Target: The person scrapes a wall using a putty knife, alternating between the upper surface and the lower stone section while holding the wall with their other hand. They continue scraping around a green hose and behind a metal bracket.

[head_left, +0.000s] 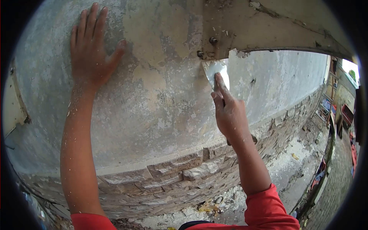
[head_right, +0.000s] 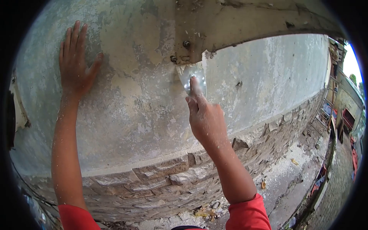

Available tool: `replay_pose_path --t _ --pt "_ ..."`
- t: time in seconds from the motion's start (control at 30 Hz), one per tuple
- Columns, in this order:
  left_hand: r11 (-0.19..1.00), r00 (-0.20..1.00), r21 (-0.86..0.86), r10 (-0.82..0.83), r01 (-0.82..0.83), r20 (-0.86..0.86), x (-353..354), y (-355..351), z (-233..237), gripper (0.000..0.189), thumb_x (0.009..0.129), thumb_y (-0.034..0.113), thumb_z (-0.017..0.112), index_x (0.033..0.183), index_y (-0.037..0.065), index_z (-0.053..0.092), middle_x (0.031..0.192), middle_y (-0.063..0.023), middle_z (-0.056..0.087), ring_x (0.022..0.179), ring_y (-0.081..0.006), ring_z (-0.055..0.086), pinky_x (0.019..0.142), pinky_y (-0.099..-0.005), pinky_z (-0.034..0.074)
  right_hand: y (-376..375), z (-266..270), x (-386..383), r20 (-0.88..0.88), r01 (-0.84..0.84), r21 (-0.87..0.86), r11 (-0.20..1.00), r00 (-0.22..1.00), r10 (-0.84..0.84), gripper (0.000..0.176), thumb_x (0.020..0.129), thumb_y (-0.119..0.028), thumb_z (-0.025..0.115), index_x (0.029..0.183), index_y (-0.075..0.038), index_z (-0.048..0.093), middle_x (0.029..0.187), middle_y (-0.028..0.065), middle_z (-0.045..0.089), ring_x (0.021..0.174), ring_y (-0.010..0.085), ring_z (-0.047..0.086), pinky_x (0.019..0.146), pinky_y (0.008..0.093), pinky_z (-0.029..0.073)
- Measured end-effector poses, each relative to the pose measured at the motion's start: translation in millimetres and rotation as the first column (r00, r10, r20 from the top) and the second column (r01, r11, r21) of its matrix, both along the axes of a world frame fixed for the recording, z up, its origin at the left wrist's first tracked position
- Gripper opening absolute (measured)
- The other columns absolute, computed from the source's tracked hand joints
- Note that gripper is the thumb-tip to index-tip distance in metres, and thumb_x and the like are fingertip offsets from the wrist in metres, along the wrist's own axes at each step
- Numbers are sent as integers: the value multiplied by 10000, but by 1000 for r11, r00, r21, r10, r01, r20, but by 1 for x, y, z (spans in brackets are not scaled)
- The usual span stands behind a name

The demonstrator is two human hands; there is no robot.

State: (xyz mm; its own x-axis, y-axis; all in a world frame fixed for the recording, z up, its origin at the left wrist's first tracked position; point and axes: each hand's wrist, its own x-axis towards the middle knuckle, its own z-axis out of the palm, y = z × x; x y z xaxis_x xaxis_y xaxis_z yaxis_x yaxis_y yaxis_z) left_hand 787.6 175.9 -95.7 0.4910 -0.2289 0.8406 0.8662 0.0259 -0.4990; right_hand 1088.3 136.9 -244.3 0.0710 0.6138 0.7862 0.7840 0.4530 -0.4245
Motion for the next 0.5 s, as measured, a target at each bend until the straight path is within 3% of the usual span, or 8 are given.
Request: replay_pose_path --t 0.07,0.1,0.13,0.2,0.23,0.3,0.4,0.5 --pt "1000 1000 9 9 -9 2 0 0 3 724 911 588 461 1499 211 272 1569 -31 241 1454 -259 190 1172 -485 151 -4 -15 -14 -18 -15 -113 993 1000 13 572 982 -234 508 1502 -238 268 626 179 630 420 261 564 398 391 435" --pt "1000 1000 8 0 0 1 -2 1 1 725 909 591 462 1497 211 275 1568 -31 244 1453 -259 193 1171 -485 154 7 -47 -17 27 -96 -42 994 995 98 618 973 -264 532 1512 -239 232 666 180 649 422 243 574 376 365 436" --pt "1000 1000 7 11 -11 7 -2 2 0 725 909 591 462 1497 211 275 1568 -31 244 1453 -259 193 1171 -485 154 1 -68 -28 110 -118 -26 993 987 120 660 951 -284 571 1514 -221 232 696 180 663 437 255 582 412 385 473" --pt "1000 1000 13 5 -5 11 -4 3 0 734 902 599 465 1495 210 276 1566 -30 247 1450 -261 200 1169 -488 159 -11 -67 -45 108 -117 -68 991 986 124 702 908 -270 634 1503 -231 263 931 242 685 691 316 705 643 403 583" --pt "1000 1000 10 5 -5 2 -5 4 0 734 902 599 465 1495 210 276 1566 -30 247 1450 -261 200 1169 -488 159 -13 -55 -53 99 -118 -70 990 987 125 702 908 -270 634 1503 -231 263 931 242 685 691 316 705 643 403 583" --pt "1000 1000 15 -6 5 30 -5 7 1 738 897 603 471 1493 210 283 1563 -30 256 1446 -264 212 1167 -488 166 -6 -11 -65 91 -118 -37 992 988 121 714 919 -352 609 1510 -196 239 669 181 645 508 359 613 483 444 486" --pt "999 999 12 -49 49 23 -8 6 0 717 895 592 480 1481 214 314 1555 -34 277 1440 -266 229 1166 -488 169 -10 46 -83 89 -77 0 997 993 77 694 922 -370 600 1501 -188 264 666 185 642 528 373 622 480 437 484" --pt "997 996 -21 -73 74 58 -10 4 -1 679 900 579 473 1462 215 357 1543 -40 305 1433 -269 248 1165 -488 170 -11 -2 -94 67 -57 -31 998 996 59 636 934 -318 592 1490 -199 306 688 197 661 506 329 630 461 428 483"
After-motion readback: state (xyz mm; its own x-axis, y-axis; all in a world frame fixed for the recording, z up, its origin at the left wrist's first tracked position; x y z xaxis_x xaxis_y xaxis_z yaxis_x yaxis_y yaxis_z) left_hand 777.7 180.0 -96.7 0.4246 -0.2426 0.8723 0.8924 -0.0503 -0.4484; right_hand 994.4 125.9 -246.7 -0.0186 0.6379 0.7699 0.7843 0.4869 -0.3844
